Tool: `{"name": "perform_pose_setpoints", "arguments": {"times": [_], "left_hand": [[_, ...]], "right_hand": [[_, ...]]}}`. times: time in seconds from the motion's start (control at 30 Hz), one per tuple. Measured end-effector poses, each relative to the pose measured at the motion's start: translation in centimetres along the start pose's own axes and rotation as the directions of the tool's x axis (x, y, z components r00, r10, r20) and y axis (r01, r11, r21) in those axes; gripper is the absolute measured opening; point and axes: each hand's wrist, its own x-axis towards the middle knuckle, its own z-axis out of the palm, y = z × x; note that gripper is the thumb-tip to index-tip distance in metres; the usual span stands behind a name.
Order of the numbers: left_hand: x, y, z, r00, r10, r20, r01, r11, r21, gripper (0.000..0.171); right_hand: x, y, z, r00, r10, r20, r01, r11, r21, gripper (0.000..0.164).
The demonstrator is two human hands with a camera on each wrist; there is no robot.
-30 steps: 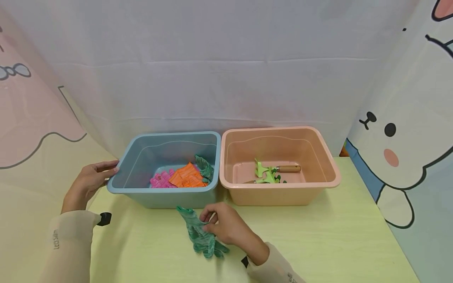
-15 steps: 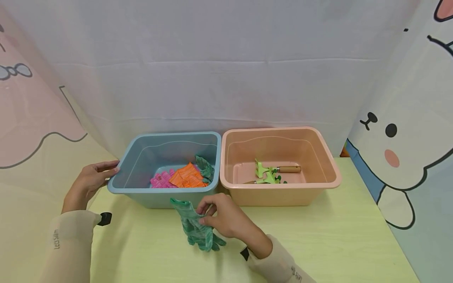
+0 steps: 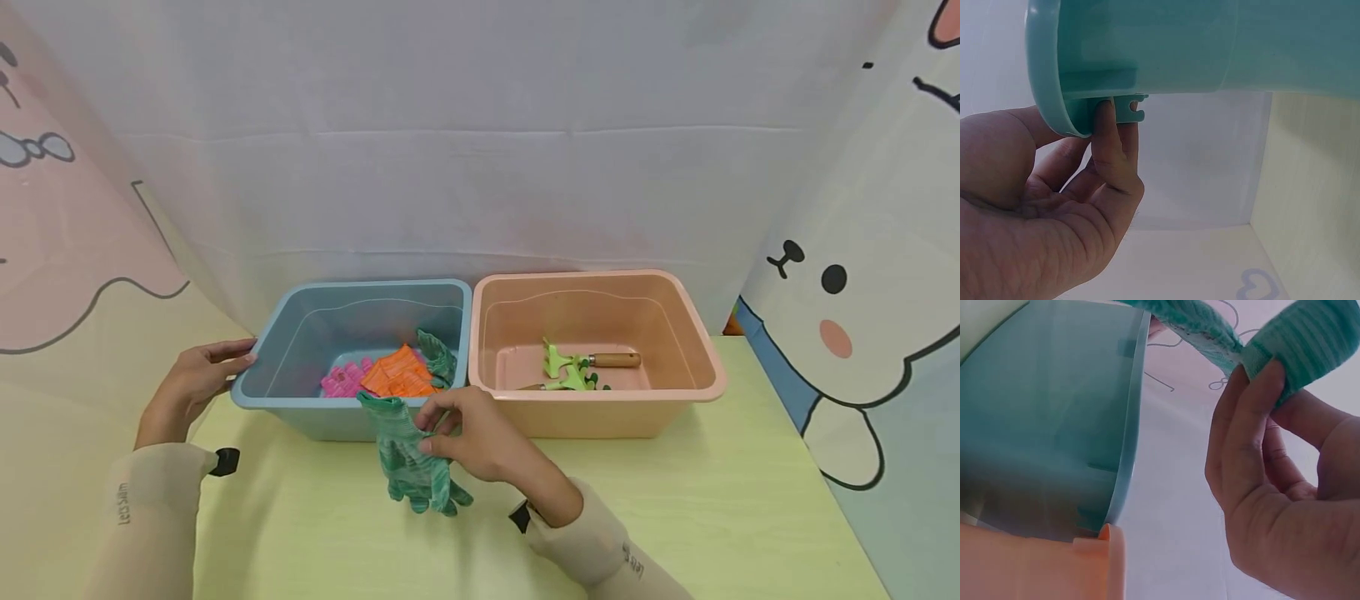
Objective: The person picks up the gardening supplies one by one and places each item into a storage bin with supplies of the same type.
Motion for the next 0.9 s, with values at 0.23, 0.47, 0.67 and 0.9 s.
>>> {"name": "perform_pose_setpoints", "arguments": {"times": [0.23,0.47,0.67,0.9], "left_hand": [[0.0,0.0,0.1,1.000,0.006,-0.006,-0.006,1.000,-0.008,0.059],[0.0,0.0,0.1,1.000,0.011,-0.015,-0.011,1.000,-0.016,0.058],[0.0,0.1,0.1,1.000,0.007,-0.015,-0.007,1.000,-0.001,0.058],[0.1,0.1,0.0,1.000,0.003,-0.012,-0.003,1.000,0.006,0.058]], "right_hand": [[0.7,-0.5,-0.7,1.000,-0.003,-0.006,0.003,1.000,-0.023,0.011],[1.4,-1.2,-1.3,1.000,-0.023,-0.016,0.022,0.999,-0.032,0.012],[2.0,-1.9,-2.0,0.998,-0.038,-0.049,0.033,0.995,-0.091,0.012],[2.7,-2.7,-2.7,0.997,-0.022,-0.077,0.017,0.998,-0.063,0.012]]}}
